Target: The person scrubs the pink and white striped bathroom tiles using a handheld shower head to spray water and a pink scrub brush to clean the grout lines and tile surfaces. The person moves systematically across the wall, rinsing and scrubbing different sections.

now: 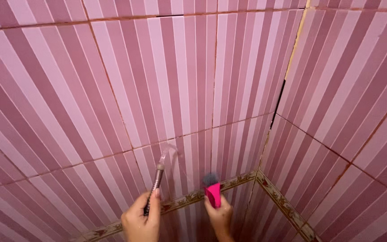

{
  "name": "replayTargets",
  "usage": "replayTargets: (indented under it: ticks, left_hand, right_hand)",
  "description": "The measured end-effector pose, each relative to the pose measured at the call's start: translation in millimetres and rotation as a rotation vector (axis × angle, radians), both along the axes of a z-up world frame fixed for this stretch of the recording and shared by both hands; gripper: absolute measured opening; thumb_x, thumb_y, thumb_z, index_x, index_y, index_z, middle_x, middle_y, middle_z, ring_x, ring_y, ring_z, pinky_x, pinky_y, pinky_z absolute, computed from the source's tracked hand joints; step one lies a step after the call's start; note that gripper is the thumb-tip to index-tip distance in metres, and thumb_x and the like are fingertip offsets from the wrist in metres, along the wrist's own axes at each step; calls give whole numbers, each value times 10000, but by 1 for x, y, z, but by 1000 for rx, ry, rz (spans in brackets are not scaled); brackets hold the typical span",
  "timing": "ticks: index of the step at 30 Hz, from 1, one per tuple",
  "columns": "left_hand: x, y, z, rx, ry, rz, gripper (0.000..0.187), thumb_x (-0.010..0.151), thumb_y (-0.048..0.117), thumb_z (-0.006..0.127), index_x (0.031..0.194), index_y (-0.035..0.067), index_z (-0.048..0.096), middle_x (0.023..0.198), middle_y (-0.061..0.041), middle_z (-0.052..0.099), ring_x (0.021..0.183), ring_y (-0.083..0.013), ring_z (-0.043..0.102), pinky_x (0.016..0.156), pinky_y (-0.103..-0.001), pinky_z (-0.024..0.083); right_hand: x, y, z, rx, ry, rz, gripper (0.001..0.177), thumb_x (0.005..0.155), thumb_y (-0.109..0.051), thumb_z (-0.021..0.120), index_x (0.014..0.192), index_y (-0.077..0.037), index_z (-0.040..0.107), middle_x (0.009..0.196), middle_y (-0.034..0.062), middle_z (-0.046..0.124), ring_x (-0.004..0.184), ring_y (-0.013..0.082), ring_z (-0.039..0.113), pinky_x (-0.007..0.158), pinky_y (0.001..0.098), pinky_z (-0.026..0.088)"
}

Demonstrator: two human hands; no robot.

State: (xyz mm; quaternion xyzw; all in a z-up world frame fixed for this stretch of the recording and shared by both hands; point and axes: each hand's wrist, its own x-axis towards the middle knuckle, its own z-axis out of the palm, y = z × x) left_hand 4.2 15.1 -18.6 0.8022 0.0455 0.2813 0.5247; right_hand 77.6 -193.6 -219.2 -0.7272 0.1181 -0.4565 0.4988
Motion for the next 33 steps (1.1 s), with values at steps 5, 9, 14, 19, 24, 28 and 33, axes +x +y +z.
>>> replayTargets:
  ticks: [5, 9, 14, 19, 24, 28, 33]
  left_hand:
    - [8, 18, -10, -26, -13, 2, 208, 883, 252, 740, 883, 55, 809, 493, -50, 617, 480, -70, 556, 479, -288, 439]
    - [8, 35, -11, 9, -67, 33, 206, 894, 254, 739, 876, 62, 811, 504, -35, 620, 500, -55, 550, 490, -275, 438]
    - [1, 41, -8, -19, -126, 69, 199, 901, 238, 740, 883, 48, 797, 514, -33, 613, 511, -49, 539, 498, -256, 434]
    - [3, 42, -13, -47, -63, 21, 205, 907, 240, 734, 873, 52, 807, 503, -41, 592, 502, -47, 520, 486, -266, 417]
    - [7, 35, -17, -34, -70, 14, 208, 892, 245, 739, 862, 53, 813, 496, -21, 616, 499, -40, 550, 489, -263, 438]
    - [10, 35, -19, -49, -15, 6, 216, 897, 251, 739, 863, 52, 816, 512, -28, 632, 505, -66, 567, 505, -274, 438]
    - [4, 43, -14, -49, -63, 58, 213, 897, 242, 747, 869, 39, 804, 500, -33, 582, 514, -61, 525, 506, -271, 430]
  right_hand:
    - [15, -9, 91, -59, -112, 6, 176, 815, -175, 838, 867, -53, 723, 715, 59, 712, 614, 182, 651, 557, 315, 495]
    - [22, -4, 260, -90, -414, 47, 415, 859, -108, 787, 1162, 37, 543, 971, 99, 721, 866, 175, 719, 738, 302, 600]
    - [4, 4, 317, -55, -374, 78, 629, 907, 15, 714, 1488, -41, 481, 903, 166, 665, 825, 224, 659, 756, 336, 559]
    - [5, 19, 151, -150, -259, -12, 548, 958, -15, 648, 1486, -113, 545, 1012, 107, 756, 851, 197, 709, 740, 330, 592]
    - [-18, 40, 23, -77, -130, 16, 756, 777, -46, 777, 1477, -68, 493, 1234, 235, 675, 1034, 326, 698, 772, 405, 597]
    - [-10, 49, 56, -75, -217, 29, 734, 791, -26, 808, 1469, -73, 530, 1125, 171, 706, 1002, 270, 721, 781, 347, 607]
    - [16, 42, 243, -89, -412, 205, 693, 849, -26, 790, 1484, -150, 543, 1147, 141, 683, 1022, 251, 715, 832, 361, 615]
